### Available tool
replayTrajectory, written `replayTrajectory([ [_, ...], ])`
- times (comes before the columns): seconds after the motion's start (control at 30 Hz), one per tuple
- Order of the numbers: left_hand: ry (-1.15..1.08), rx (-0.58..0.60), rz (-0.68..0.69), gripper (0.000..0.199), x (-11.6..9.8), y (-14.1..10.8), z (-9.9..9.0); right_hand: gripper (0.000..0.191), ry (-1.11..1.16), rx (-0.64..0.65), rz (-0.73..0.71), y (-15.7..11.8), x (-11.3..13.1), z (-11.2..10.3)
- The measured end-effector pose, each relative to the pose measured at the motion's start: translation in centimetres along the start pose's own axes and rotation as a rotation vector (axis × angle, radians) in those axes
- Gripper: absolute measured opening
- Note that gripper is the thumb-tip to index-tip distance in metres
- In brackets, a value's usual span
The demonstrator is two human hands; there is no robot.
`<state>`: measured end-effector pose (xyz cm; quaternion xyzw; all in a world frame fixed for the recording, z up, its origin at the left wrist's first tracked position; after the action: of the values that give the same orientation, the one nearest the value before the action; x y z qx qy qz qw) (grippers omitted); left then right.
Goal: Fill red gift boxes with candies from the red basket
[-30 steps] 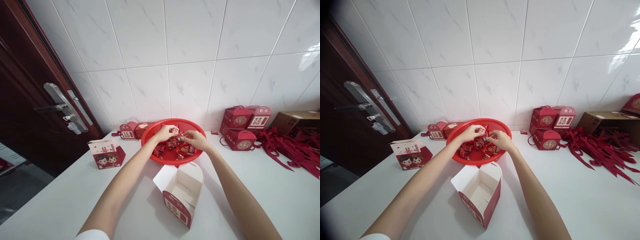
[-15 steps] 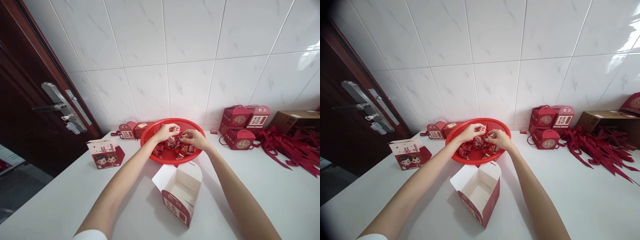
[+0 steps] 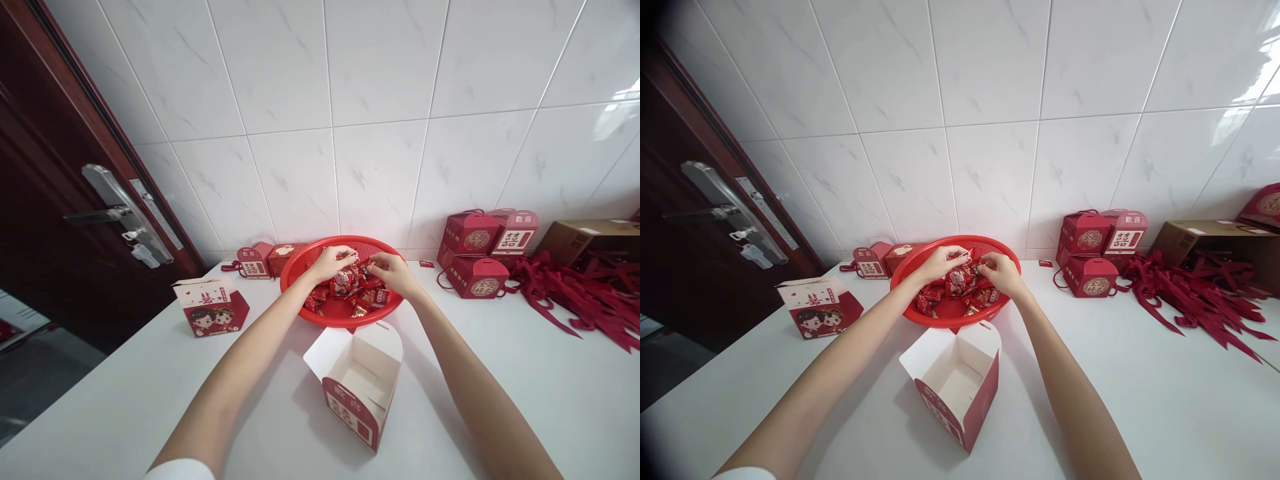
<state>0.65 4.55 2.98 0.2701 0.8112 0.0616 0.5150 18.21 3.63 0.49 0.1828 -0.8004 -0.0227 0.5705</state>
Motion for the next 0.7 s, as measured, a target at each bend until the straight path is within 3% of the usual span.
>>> replayTrajectory([
  [0.33,-0.097,0.076,-0.091,0.033,0.3,0.0,0.8,0.028,0.038,0.009,-0.084,0.1,-0.1,0.1],
  [0.47,-0.039,0.116,-0.041,0.035,0.0,0.0,1.0,0.029,0.086,0.069,-0.023,0.3,-0.6,0.4],
  [0.7,-0.044,0.131,-0.015,0.037,0.2,0.1,1.1,0.028,0.068,0.151,-0.05,-0.1,0.0,0.7],
])
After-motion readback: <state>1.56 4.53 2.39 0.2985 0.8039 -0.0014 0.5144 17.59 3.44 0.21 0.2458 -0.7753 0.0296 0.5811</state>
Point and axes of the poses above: each hand's wrist, its own y-axis towards the middle knuckle, its own z-axis out of the palm, x = y × z, the point moved 5 cm from there along y, towards the middle knuckle, and after that the axes turned 2 degrees about z, right-handed, at the moved point
